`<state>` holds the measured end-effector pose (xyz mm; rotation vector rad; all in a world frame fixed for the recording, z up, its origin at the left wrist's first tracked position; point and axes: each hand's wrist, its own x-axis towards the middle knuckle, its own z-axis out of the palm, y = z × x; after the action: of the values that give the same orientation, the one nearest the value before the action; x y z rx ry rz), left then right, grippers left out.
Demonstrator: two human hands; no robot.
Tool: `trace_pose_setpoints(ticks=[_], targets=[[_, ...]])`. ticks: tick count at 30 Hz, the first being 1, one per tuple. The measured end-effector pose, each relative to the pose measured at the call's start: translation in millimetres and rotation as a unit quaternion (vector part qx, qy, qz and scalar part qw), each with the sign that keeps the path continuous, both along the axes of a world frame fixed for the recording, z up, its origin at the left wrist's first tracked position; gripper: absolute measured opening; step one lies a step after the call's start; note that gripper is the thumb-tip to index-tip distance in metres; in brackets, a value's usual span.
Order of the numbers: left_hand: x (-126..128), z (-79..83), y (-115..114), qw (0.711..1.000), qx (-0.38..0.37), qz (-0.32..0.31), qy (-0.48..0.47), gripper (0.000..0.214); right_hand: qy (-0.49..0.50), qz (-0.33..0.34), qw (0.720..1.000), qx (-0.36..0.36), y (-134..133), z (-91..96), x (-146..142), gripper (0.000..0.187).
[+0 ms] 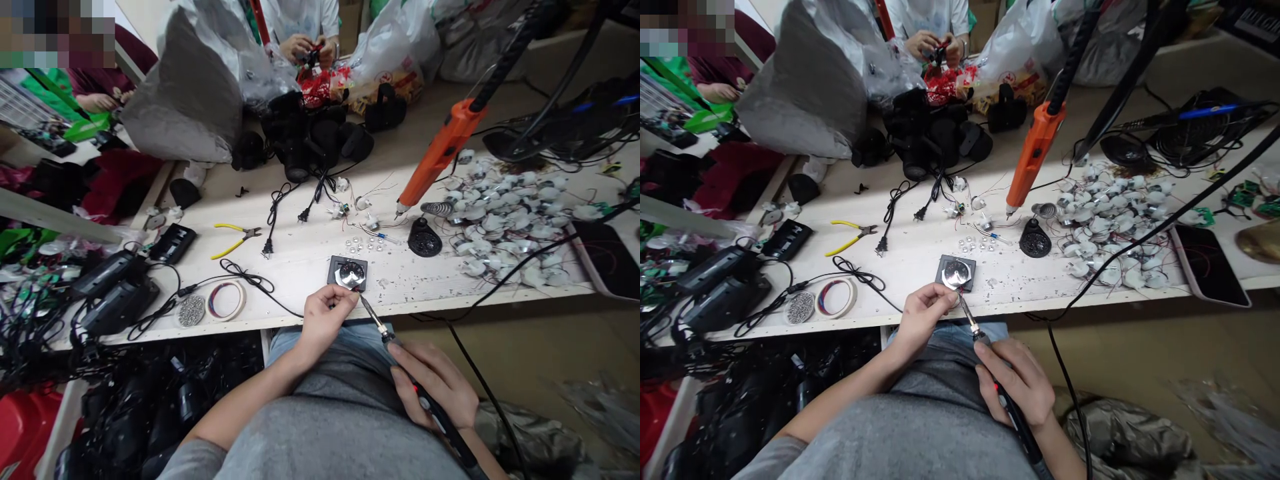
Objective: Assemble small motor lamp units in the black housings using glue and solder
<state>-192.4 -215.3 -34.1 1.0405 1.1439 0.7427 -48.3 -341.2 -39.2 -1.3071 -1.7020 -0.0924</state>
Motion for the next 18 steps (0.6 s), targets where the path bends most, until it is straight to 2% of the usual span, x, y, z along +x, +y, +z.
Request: trace_pose_setpoints(ticks=[6,13,18], targets=[[0.0,-1.5,0.4,1.0,0.002,-0.001,-0.005,0.034,-0.014,-0.003,1.0,0.0,-0.5,-2.5,-1.9,0.063],[-0.3,1.6,2.9,1.0,-0.025,-0.004,0.004,0.03,-0.028,0.002,1.0,0.014,-2.4,-1.9,1.1,0.05],[-2.4,2.0,-0.8,0.999,0.024,-0.041,0.013,0.025,-0.005,-0.034,0.999,0.013,5.9,-5.9,8.2,0.051]])
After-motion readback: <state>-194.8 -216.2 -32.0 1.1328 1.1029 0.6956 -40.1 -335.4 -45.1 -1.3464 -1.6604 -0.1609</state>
